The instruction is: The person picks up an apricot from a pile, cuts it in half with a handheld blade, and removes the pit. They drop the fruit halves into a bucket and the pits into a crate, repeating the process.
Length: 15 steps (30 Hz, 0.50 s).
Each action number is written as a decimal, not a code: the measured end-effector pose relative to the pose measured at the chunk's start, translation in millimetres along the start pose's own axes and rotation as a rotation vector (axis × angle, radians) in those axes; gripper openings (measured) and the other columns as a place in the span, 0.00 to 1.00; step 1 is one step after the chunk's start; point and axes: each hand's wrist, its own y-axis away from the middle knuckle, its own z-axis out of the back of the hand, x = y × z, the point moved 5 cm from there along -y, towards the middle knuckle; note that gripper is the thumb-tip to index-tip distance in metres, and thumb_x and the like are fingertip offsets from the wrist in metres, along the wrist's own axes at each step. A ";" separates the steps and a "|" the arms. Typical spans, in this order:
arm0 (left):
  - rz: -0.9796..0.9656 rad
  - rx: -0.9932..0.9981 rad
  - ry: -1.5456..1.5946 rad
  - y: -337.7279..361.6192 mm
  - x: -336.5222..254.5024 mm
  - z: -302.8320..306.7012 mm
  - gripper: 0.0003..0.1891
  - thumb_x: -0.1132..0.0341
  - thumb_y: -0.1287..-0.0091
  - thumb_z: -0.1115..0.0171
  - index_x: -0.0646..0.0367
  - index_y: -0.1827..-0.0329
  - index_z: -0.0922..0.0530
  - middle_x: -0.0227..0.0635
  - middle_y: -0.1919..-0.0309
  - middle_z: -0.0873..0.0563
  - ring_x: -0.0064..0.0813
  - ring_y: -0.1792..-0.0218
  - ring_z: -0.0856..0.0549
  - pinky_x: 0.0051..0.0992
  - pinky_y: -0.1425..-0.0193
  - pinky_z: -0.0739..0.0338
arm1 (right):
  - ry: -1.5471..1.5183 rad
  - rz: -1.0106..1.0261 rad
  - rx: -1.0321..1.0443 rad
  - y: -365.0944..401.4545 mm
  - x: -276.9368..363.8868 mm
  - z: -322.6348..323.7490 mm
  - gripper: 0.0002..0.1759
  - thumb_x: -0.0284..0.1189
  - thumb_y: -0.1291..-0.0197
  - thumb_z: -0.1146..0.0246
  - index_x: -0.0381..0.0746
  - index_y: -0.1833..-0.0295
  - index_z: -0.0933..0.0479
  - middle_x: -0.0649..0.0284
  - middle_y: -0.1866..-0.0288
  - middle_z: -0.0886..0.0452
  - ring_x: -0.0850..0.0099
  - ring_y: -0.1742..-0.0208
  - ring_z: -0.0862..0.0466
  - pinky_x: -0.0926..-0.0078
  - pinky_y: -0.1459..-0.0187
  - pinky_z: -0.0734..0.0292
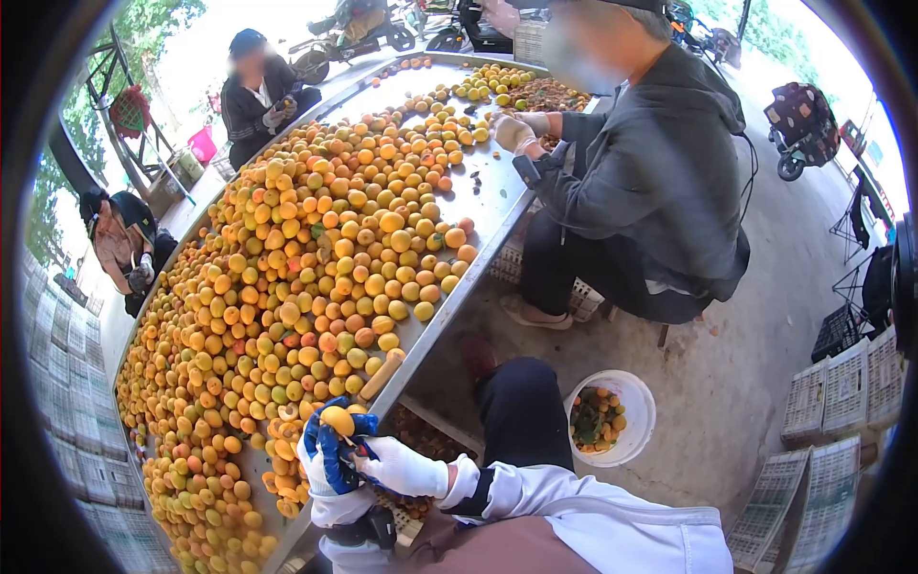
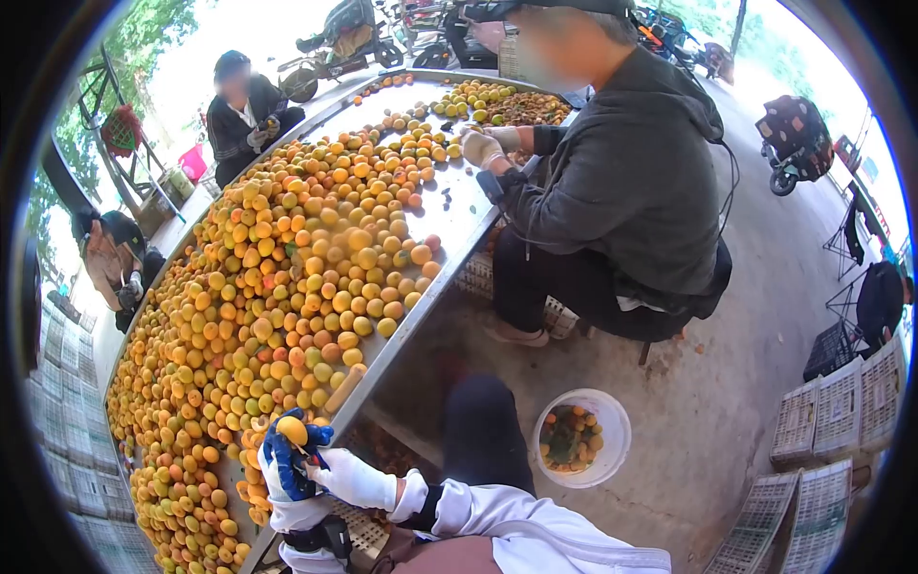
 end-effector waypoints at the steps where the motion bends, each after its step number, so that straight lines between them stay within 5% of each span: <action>1: -0.013 0.023 -0.039 -1.3 1.0 5.4 0.30 0.49 0.26 0.37 0.69 0.37 0.24 0.48 0.61 0.11 0.36 0.60 0.11 0.32 0.52 0.14 | 0.158 -0.003 -0.031 -1.6 4.0 3.8 0.14 0.34 0.26 0.38 0.32 0.50 0.19 0.45 0.62 0.15 0.52 0.59 0.14 0.59 0.53 0.20; 8: -0.039 -0.071 -0.012 4.0 -0.4 15.3 0.29 0.54 0.22 0.40 0.71 0.30 0.28 0.44 0.54 0.12 0.33 0.58 0.11 0.31 0.50 0.14 | 0.289 0.047 -0.055 0.5 17.8 6.3 0.13 0.35 0.28 0.35 0.33 0.54 0.20 0.43 0.61 0.15 0.42 0.56 0.16 0.55 0.56 0.20; 12: -0.118 -0.114 -0.073 0.5 -5.9 19.1 0.32 0.64 0.23 0.40 0.65 0.20 0.39 0.44 0.52 0.12 0.34 0.53 0.12 0.32 0.43 0.18 | 0.232 -0.017 -0.024 -2.5 -8.5 3.3 0.15 0.36 0.27 0.36 0.32 0.54 0.20 0.44 0.63 0.15 0.50 0.66 0.18 0.59 0.59 0.21; 13: -0.121 -0.105 -0.068 -2.8 -6.1 22.3 0.37 0.67 0.24 0.39 0.61 0.16 0.46 0.44 0.51 0.13 0.33 0.51 0.13 0.31 0.40 0.19 | 0.230 -0.062 -0.005 -3.8 -5.3 3.7 0.16 0.38 0.27 0.36 0.32 0.54 0.20 0.44 0.65 0.16 0.59 0.69 0.21 0.61 0.59 0.22; 15: -0.198 -0.077 -0.285 -5.2 -11.4 24.8 0.41 0.64 0.26 0.35 0.60 0.15 0.48 0.42 0.51 0.14 0.30 0.54 0.13 0.29 0.46 0.17 | 0.197 -0.090 0.001 -0.2 4.7 8.2 0.17 0.38 0.26 0.36 0.33 0.54 0.20 0.44 0.65 0.16 0.62 0.69 0.21 0.62 0.59 0.22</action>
